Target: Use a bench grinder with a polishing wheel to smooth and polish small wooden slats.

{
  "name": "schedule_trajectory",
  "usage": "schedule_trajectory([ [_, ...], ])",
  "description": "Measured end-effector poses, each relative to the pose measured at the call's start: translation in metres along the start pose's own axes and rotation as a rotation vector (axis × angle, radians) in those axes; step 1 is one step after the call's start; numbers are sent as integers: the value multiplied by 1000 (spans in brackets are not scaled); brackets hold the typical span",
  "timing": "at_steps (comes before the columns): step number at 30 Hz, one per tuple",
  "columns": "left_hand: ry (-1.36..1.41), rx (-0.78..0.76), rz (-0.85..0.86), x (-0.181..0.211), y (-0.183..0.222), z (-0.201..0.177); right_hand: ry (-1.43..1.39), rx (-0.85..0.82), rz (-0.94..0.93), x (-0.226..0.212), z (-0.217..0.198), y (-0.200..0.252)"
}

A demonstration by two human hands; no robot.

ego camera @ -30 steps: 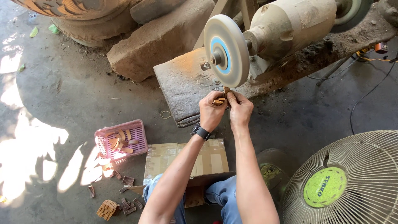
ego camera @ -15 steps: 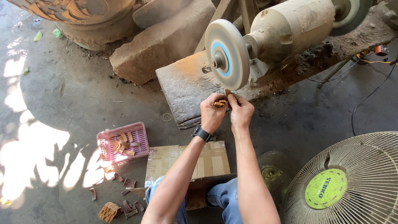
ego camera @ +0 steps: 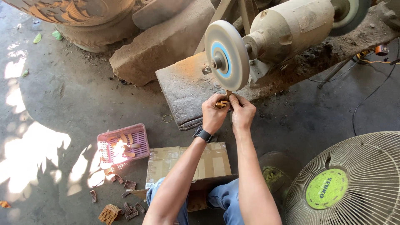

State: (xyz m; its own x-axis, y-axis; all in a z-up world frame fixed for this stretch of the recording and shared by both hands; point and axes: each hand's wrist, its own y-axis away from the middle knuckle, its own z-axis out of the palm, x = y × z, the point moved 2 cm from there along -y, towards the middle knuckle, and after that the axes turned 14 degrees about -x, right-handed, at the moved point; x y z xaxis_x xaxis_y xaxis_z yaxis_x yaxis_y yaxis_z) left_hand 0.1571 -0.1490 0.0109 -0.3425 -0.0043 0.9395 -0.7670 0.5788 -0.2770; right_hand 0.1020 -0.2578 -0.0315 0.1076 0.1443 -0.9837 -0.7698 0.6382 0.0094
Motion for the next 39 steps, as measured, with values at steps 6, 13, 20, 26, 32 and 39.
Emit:
schedule_trajectory([
  [6, 36, -4, 11, 6, -1, -1, 1, 8, 6, -2, -1, 1],
  [13, 28, -12, 0, 5, -1, 0, -24, 10, 18, -4, 0, 1],
  [20, 27, -14, -6, -3, 1, 2, 27, 17, 10, -2, -3, 3],
  [26, 75, -29, -34, -7, 3, 4, -46, 17, 16, 7, -6, 3],
  [32, 59, -50, -29, 4, -1, 2, -49, 53, 46, -6, -2, 5],
  [39, 48, -48, -17, 8, -2, 2, -92, 69, 30, 1, -4, 2],
])
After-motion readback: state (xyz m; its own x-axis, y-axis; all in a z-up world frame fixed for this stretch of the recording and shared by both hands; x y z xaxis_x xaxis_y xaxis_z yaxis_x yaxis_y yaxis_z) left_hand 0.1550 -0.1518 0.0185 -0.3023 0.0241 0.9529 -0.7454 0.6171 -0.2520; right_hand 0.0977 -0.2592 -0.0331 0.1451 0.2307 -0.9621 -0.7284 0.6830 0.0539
